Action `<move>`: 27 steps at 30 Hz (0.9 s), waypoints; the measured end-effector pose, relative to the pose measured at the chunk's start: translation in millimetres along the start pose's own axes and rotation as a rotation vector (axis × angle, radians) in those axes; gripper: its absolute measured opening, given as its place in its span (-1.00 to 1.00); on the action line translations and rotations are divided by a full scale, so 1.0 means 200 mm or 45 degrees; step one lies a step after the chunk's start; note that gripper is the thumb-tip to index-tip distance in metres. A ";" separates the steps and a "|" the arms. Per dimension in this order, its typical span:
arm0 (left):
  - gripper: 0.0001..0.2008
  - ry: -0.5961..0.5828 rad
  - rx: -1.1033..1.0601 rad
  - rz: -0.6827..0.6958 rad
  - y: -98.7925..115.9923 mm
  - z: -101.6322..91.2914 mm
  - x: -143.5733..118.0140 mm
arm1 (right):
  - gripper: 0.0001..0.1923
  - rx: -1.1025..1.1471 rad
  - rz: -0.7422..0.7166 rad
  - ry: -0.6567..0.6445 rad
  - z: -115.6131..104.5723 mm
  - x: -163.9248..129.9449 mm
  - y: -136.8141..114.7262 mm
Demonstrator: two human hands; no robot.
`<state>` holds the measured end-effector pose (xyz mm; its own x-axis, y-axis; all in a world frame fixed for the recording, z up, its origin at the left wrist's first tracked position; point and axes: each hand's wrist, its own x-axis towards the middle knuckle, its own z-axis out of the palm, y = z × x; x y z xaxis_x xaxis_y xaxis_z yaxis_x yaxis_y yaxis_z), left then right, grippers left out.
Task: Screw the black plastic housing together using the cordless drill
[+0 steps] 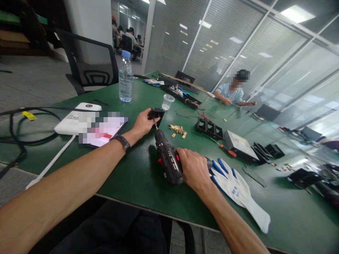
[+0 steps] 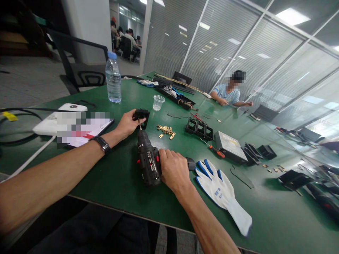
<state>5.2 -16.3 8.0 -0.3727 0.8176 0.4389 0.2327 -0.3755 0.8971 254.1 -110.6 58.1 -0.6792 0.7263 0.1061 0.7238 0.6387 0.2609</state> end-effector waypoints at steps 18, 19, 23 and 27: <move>-0.68 -0.015 0.001 0.006 0.00 0.00 0.00 | -0.75 0.018 -0.010 0.002 0.00 0.00 0.00; -0.68 -0.014 0.000 0.005 0.00 0.00 0.00 | -0.74 0.017 -0.005 -0.005 0.00 0.00 0.00; -0.69 -0.015 -0.008 -0.003 0.00 0.00 0.00 | -0.72 0.023 0.016 -0.026 -0.01 0.00 0.00; -0.71 -0.013 0.005 0.006 0.00 0.00 0.00 | -0.73 0.035 0.014 -0.004 -0.01 0.00 0.00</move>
<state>4.3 -16.5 8.8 -0.3623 0.8202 0.4427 0.2382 -0.3777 0.8947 253.8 -110.7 59.2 -0.6710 0.7339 0.1055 0.7342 0.6376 0.2334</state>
